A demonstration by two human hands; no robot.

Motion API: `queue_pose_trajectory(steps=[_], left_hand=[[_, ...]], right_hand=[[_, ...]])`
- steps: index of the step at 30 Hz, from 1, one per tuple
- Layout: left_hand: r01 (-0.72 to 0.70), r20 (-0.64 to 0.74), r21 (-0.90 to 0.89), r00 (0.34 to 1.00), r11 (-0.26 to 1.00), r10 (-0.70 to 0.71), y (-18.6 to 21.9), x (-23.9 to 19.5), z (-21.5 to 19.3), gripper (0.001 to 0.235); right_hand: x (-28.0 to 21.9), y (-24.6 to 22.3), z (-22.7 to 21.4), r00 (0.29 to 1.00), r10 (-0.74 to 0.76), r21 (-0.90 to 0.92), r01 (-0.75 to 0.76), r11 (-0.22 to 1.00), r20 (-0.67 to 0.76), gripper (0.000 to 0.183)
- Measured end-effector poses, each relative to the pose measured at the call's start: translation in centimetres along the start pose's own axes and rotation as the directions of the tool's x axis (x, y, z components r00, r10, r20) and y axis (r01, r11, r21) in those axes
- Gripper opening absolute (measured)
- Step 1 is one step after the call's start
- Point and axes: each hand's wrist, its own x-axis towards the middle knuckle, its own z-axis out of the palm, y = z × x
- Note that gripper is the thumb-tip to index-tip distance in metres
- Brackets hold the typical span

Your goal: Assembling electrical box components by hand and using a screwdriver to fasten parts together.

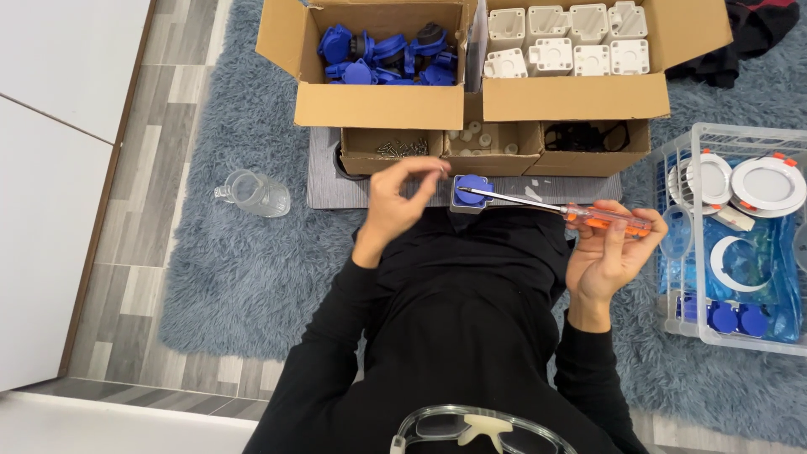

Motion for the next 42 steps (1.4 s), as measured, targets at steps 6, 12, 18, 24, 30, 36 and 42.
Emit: queue_pose_trajectory(steps=[6,12,18,24,30,36,42], left_hand=[[0.183,0.112,-0.425,0.983,0.887,-0.149,-1.6,-3.0,1.7,0.017],[0.243,0.144,-0.561,0.97,0.791,-0.196,-3.2,-4.4,2.0,0.018],[0.225,0.093,-0.564,0.973,0.794,-0.21,-3.9,-4.5,2.5,0.014],[0.185,0.034,-0.547,0.979,0.816,-0.199,-3.8,-4.5,2.7,0.013],[0.209,0.017,-0.558,0.971,0.803,-0.24,-3.7,-4.6,2.8,0.013],[0.216,0.016,-0.557,0.968,0.802,-0.25,-4.1,-5.1,2.8,0.014],[0.205,0.018,-0.55,0.972,0.81,-0.234,-3.9,-5.0,2.9,0.014]], right_hand=[[-0.2,0.2,0.2,1.0,0.018,0.027,-0.018,0.999,0.001,0.03],[-0.4,0.6,-0.1,1.0,0.007,0.011,-0.007,1.0,0.018,0.029],[0.0,2.1,-0.4,0.999,-0.045,-0.004,0.045,0.999,-0.009,0.029],[0.3,2.8,-0.8,0.994,-0.109,-0.038,0.108,0.993,-0.023,0.029],[0.3,2.9,-1.0,0.992,-0.123,-0.047,0.123,0.991,-0.01,0.03],[0.3,3.0,-1.1,0.99,-0.142,-0.049,0.142,0.989,0.001,0.03],[0.1,2.6,-0.9,0.988,-0.15,-0.068,0.151,0.986,0.022,0.031]])
